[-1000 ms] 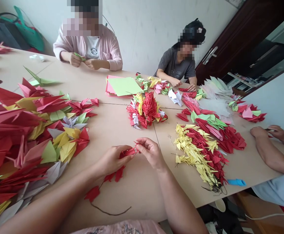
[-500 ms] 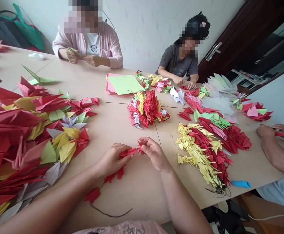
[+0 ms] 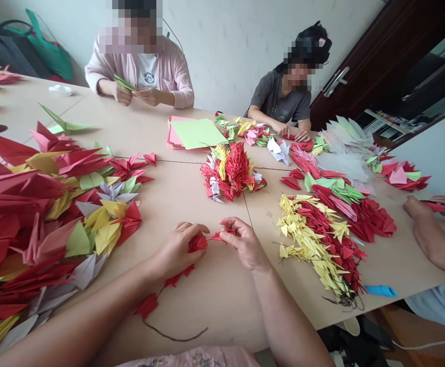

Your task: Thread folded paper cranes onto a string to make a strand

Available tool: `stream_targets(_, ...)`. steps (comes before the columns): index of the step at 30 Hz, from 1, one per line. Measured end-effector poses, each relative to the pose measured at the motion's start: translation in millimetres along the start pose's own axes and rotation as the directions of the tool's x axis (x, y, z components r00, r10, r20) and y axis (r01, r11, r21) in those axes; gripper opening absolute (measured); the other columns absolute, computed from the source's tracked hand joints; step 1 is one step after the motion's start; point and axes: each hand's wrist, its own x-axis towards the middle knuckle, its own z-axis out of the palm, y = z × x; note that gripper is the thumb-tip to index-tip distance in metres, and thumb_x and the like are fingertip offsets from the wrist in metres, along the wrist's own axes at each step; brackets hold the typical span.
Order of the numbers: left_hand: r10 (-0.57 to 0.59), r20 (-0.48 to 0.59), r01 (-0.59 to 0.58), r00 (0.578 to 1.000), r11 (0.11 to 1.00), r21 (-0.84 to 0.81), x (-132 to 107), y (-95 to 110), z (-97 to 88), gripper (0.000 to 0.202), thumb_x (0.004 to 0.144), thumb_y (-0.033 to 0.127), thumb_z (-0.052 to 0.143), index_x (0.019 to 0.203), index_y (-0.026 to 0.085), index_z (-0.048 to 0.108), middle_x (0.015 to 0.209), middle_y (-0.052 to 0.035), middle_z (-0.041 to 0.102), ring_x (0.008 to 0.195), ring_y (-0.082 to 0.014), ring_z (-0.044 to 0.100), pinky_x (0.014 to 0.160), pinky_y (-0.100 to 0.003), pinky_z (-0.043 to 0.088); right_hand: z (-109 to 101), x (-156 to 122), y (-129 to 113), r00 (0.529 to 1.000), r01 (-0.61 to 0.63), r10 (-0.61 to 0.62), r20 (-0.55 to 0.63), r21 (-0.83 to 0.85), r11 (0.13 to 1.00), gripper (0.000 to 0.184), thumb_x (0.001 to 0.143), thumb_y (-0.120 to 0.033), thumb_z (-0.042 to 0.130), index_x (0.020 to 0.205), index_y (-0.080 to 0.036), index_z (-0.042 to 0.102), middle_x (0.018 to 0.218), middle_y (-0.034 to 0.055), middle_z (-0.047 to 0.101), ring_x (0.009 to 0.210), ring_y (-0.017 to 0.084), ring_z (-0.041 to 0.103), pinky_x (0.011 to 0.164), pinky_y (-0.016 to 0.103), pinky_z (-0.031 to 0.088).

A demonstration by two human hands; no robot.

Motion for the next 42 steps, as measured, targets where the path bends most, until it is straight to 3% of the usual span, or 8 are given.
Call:
stream_targets(5, -0.032, -0.026, 0.030, 0.999, 0.999, -0.042, -1, 2, 2.1, 0.033, 0.079, 0.023, 0.056, 0.111, 0.022, 0.052, 0.092, -0.0050, 0.070, 0.098, -0.0251, 0.060, 0.088, -0.039, 0.046, 1, -2, -3, 0.999, -0.005, 0.008, 0.048, -0.061, 0.998, 0.026, 0.079, -0.037, 0.069, 0.098, -0.020, 0.063, 0.077, -0.0022, 0.056, 0.066, 0.011, 0.056, 0.064, 0.026, 0.048)
stream_targets(10, -0.025, -0.009, 0.024, 1.000, 0.996, -0.085, -3, 4, 5.4, 0.043, 0.076, 0.017, 0.055, 0.118, 0.025, 0.045, 0.093, -0.0031, 0.074, 0.097, -0.0232, 0.063, 0.088, -0.037, 0.047, 10, -6, -1, 0.984, 0.050, -0.017, 0.175, -0.187, 0.981, 0.039, 0.070, -0.034, 0.081, 0.106, -0.023, 0.067, 0.107, 0.0032, 0.058, 0.092, 0.017, 0.063, 0.086, 0.032, 0.051)
stream_targets(14, -0.010, -0.002, 0.010, 1.000, 0.996, -0.091, -4, 1, 6.9, 0.055, 0.075, 0.015, 0.059, 0.126, 0.025, 0.043, 0.095, -0.0036, 0.074, 0.096, -0.0237, 0.063, 0.091, -0.039, 0.046, 15, -6, 2, 0.981, 0.119, -0.072, 0.181, -0.263, 0.957, 0.033, 0.072, -0.033, 0.080, 0.102, -0.024, 0.070, 0.106, 0.0043, 0.056, 0.101, 0.020, 0.060, 0.092, 0.036, 0.050)
stream_targets(19, 0.000, 0.015, 0.002, 1.000, 0.993, -0.115, -5, 1, 4.8, 0.068, 0.075, 0.026, 0.069, 0.135, 0.026, 0.040, 0.103, -0.0055, 0.071, 0.106, -0.0272, 0.059, 0.094, -0.043, 0.045, 12, -6, -1, 0.983, 0.157, -0.121, 0.138, -0.286, 0.945, 0.017, 0.080, -0.032, 0.073, 0.093, -0.022, 0.069, 0.100, 0.0036, 0.059, 0.094, 0.018, 0.061, 0.086, 0.033, 0.050)
stream_targets(23, 0.008, 0.051, 0.000, 0.999, 0.987, -0.163, -4, 0, 3.8, 0.072, 0.078, 0.023, 0.064, 0.141, 0.026, 0.031, 0.111, -0.0069, 0.069, 0.106, -0.0244, 0.061, 0.094, -0.041, 0.046, 7, -4, -2, 0.988, 0.120, -0.090, 0.128, -0.251, 0.960, 0.017, 0.083, -0.033, 0.069, 0.093, -0.020, 0.066, 0.094, 0.0030, 0.066, 0.088, 0.017, 0.065, 0.081, 0.031, 0.051)
stream_targets(32, 0.002, 0.114, 0.030, 0.993, 0.961, -0.273, -4, -1, 4.2, 0.061, 0.088, 0.022, 0.049, 0.143, 0.027, 0.025, 0.095, -0.0019, 0.068, 0.075, -0.0144, 0.063, 0.072, -0.029, 0.051, 5, -4, -1, 0.986, 0.049, -0.015, 0.169, -0.197, 0.979, 0.026, 0.080, -0.036, 0.072, 0.100, -0.021, 0.065, 0.096, 0.0023, 0.068, 0.088, 0.017, 0.066, 0.082, 0.031, 0.052)
stream_targets(35, -0.012, 0.124, 0.047, 0.992, 0.956, -0.291, -4, -2, 4.3, 0.067, 0.086, 0.022, 0.053, 0.146, 0.028, 0.023, 0.095, -0.0019, 0.069, 0.083, -0.0171, 0.065, 0.079, -0.032, 0.051, 7, -5, 0, 0.977, 0.018, 0.022, 0.212, -0.185, 0.983, 0.039, 0.073, -0.033, 0.079, 0.108, -0.022, 0.065, 0.106, 0.0041, 0.068, 0.095, 0.019, 0.067, 0.086, 0.033, 0.053)
stream_targets(42, -0.048, 0.132, 0.091, 0.990, 0.937, -0.337, -3, -1, 3.2, 0.076, 0.079, 0.021, 0.061, 0.146, 0.027, 0.027, 0.107, -0.0047, 0.068, 0.100, -0.0209, 0.063, 0.092, -0.036, 0.047, 4, -3, -2, 0.994, 0.027, -0.007, 0.112, -0.173, 0.985, 0.014, 0.078, -0.029, 0.072, 0.087, -0.020, 0.067, 0.087, 0.0009, 0.069, 0.081, 0.015, 0.064, 0.078, 0.030, 0.050)
